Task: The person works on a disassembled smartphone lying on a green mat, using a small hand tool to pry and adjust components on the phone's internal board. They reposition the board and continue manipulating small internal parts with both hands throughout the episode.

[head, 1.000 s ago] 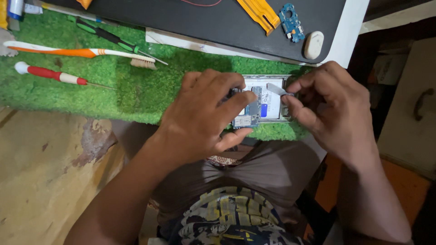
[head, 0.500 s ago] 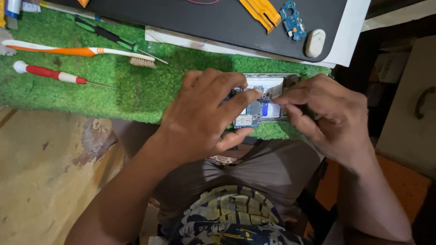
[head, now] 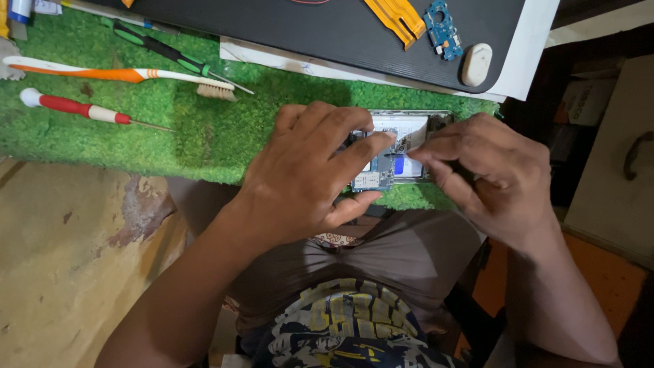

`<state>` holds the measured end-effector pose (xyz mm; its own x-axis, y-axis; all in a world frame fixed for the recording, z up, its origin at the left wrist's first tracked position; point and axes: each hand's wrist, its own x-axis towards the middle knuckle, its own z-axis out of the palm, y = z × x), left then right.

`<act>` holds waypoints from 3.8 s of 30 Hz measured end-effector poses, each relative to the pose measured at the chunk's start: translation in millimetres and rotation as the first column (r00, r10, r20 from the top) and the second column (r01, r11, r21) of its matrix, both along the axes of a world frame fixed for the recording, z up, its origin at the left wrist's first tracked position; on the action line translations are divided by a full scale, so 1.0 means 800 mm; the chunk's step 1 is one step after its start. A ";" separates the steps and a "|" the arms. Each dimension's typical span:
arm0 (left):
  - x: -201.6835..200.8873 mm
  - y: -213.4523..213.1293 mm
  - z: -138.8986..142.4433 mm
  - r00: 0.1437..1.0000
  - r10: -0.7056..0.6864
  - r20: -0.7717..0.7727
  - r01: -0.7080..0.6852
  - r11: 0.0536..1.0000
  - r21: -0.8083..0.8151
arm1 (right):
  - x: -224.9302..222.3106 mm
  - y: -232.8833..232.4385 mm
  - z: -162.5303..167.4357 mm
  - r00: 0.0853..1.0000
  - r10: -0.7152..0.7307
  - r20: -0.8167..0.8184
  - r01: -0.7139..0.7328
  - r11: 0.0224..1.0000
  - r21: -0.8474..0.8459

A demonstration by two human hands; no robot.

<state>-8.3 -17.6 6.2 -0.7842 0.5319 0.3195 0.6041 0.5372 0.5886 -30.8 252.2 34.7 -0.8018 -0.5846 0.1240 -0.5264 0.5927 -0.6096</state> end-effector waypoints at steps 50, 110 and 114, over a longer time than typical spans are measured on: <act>0.000 0.000 -0.004 1.000 -0.024 0.016 0.024 1.000 0.020 | 0.009 -0.016 0.004 0.918 0.165 -0.362 -0.105 0.978 0.181; 0.000 0.004 -0.005 0.999 -0.016 0.038 0.017 0.999 -0.029 | 0.013 -0.023 -0.003 0.984 -0.113 0.139 0.136 0.977 -0.163; 0.001 0.003 -0.003 0.999 -0.017 0.044 0.018 1.000 -0.017 | 0.014 -0.021 -0.007 0.990 -0.091 0.106 0.109 0.976 -0.187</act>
